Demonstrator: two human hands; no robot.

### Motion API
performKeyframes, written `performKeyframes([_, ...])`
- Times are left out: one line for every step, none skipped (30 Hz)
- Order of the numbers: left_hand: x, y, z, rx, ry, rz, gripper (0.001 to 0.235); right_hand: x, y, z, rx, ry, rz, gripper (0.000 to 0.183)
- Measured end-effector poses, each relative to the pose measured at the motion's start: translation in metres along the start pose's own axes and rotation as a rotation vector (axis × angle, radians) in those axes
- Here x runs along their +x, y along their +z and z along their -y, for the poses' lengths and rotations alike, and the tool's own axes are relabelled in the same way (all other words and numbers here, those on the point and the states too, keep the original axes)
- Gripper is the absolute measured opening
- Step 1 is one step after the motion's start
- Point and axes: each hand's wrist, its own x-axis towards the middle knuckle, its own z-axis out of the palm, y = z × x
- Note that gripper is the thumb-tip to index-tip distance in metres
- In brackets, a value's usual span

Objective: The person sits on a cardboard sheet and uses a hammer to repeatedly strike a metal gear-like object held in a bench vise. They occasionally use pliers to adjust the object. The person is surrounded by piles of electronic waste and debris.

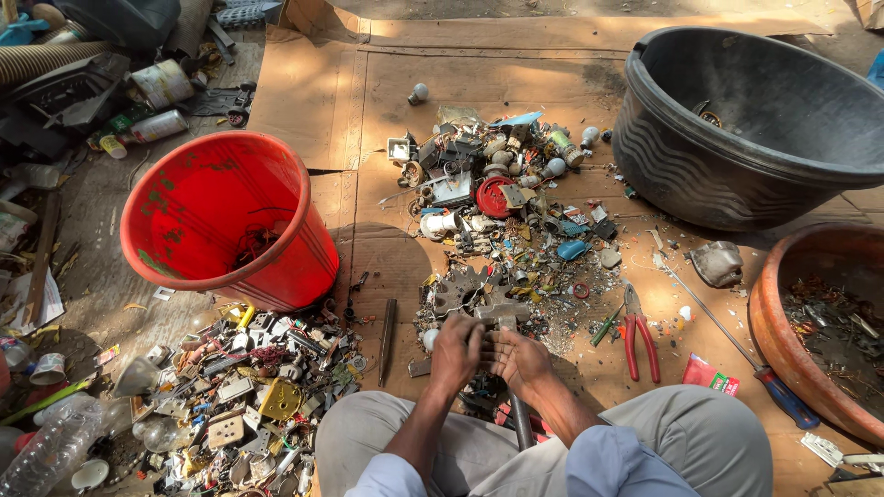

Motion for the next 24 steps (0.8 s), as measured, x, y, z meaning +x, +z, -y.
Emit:
performKeyframes([-0.006,0.000,-0.005,0.027,0.031,0.040,0.023,0.002,-0.003,-0.002,0.028,-0.036,0.005,0.037])
performKeyframes([-0.014,0.001,-0.009,0.053,0.062,0.081,0.024,0.005,-0.005,-0.004,0.055,-0.071,0.011,0.034])
performKeyframes([-0.019,0.002,-0.009,0.080,0.094,0.119,0.027,0.007,-0.007,-0.005,0.082,-0.107,0.019,0.031])
performKeyframes([-0.021,0.005,-0.006,-0.085,-0.070,0.135,0.028,0.006,-0.008,-0.006,0.064,-0.089,0.016,0.033])
performKeyframes([-0.019,0.009,-0.001,-0.250,-0.231,0.148,0.029,0.004,-0.008,-0.003,0.045,-0.072,0.016,0.034])
performKeyframes([-0.017,0.013,0.006,-0.416,-0.392,0.161,0.030,0.001,-0.007,0.001,0.025,-0.056,0.015,0.036])
performKeyframes([-0.016,0.015,0.014,-0.595,-0.440,0.123,0.032,-0.005,-0.006,0.006,0.029,-0.061,-0.018,0.033])
performKeyframes([-0.015,0.015,0.022,-0.774,-0.485,0.084,0.034,-0.012,-0.005,0.014,0.033,-0.066,-0.050,0.030])
performKeyframes([-0.015,0.013,0.028,-0.952,-0.528,0.043,0.036,-0.019,-0.005,0.022,0.038,-0.070,-0.082,0.027])
performKeyframes([-0.013,0.013,0.031,-1.000,-0.573,0.030,0.036,-0.028,-0.012,0.040,-0.039,-0.129,-0.065,0.020])
performKeyframes([-0.011,0.010,0.032,-1.048,-0.622,0.012,0.037,-0.041,-0.023,0.063,-0.118,-0.182,-0.048,0.014])
performKeyframes([-0.010,0.007,0.031,-1.097,-0.671,-0.007,0.038,-0.054,-0.035,0.088,-0.188,-0.365,-0.010,0.011])
performKeyframes([-0.008,0.006,0.027,-1.122,-0.693,-0.028,0.039,-0.079,-0.055,0.117,-0.322,-0.519,-0.163,0.012])
performKeyframes([-0.007,0.004,0.024,-1.146,-0.715,-0.050,0.039,-0.097,-0.071,0.153,-0.268,-0.653,-0.147,0.017])
performKeyframes([-0.003,0.002,0.020,-1.171,-0.736,-0.068,0.040,-0.118,-0.087,0.192,-0.528,-0.694,-0.394,0.019])
performKeyframes([0.000,-0.001,0.017,-1.187,-0.755,-0.069,0.041,-0.149,-0.105,0.216,-0.692,-0.714,-0.614,0.023])
performKeyframes([0.000,-0.002,0.015,-1.206,-0.774,-0.073,0.042,-0.164,-0.117,0.238,-0.792,-0.821,-0.758,0.024])
performKeyframes([0.000,-0.002,0.014,-1.225,-0.793,-0.077,0.043,-0.180,-0.130,0.250,-1.385,-0.989,-0.885,0.025])
performKeyframes([0.000,-0.003,0.013,-1.166,-0.778,-0.070,0.041,-0.194,-0.142,0.263,-1.925,-1.191,-1.197,0.028])
performKeyframes([0.000,-0.004,0.013,-1.107,-0.762,-0.064,0.040,-0.203,-0.152,0.270,-2.060,-1.128,-1.387,0.054])
performKeyframes([0.002,-0.003,0.013,-1.049,-0.745,-0.061,0.039,-0.196,-0.155,0.267,-2.003,-1.181,-1.239,0.048])
performKeyframes([0.005,-0.001,0.012,-0.767,-0.676,-0.072,0.037,-0.186,-0.155,0.256,-1.941,-1.226,-1.093,0.043])
performKeyframes([0.003,-0.001,0.013,-0.479,-0.610,-0.077,0.035,-0.183,-0.157,0.247,-1.874,-1.250,-0.947,0.039])
performKeyframes([0.001,0.000,0.014,-0.193,-0.538,-0.080,0.033,-0.164,-0.149,0.233,-1.408,-0.926,-0.624,0.050])
